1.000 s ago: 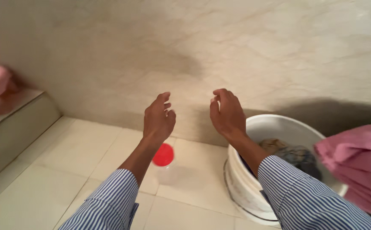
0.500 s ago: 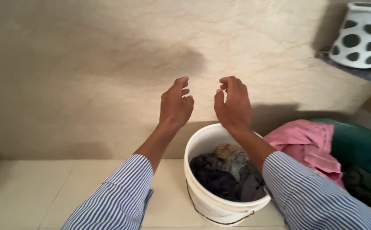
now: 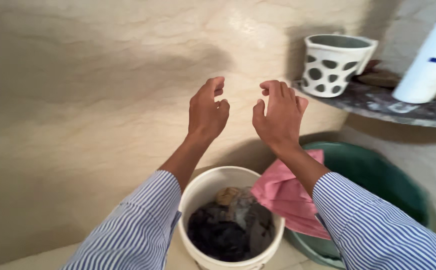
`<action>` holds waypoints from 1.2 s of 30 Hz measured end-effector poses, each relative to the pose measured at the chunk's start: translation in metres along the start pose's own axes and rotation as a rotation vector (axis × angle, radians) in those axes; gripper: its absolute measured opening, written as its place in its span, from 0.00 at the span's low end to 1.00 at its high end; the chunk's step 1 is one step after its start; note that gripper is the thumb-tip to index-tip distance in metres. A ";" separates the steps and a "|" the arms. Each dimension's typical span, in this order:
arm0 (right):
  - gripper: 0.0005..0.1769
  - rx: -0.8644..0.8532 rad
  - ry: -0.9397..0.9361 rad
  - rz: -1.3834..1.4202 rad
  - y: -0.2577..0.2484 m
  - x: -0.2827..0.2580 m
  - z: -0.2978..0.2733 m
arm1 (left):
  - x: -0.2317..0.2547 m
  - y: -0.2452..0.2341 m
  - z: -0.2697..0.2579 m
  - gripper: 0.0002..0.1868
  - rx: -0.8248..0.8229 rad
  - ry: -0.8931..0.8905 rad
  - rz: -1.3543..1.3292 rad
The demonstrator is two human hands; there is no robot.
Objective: The person moves a plastic jar, a mug, and a lotion bottle from a bathroom corner shelf to the floor. They then use a small cloth to wipe the shelf surface and return the items to the shelf.
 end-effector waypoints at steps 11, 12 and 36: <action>0.30 0.006 0.099 -0.257 -0.064 0.071 0.039 | 0.051 0.089 0.028 0.38 -0.217 0.049 -0.040; 0.32 0.004 0.113 -0.272 -0.067 0.078 0.041 | 0.057 0.096 0.031 0.40 -0.245 0.061 -0.025; 0.47 -0.398 0.222 -0.304 -0.053 0.161 0.083 | 0.083 0.208 0.077 0.62 -0.626 -0.005 0.174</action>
Point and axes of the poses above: each hand's wrist, its own z-axis towards the middle knuckle, its own y-axis out of the palm, x = y × z, the point moved 9 cm from there along z, towards the middle knuckle, and after that the axes turned 1 degree about -x, right-handed, at the moved point
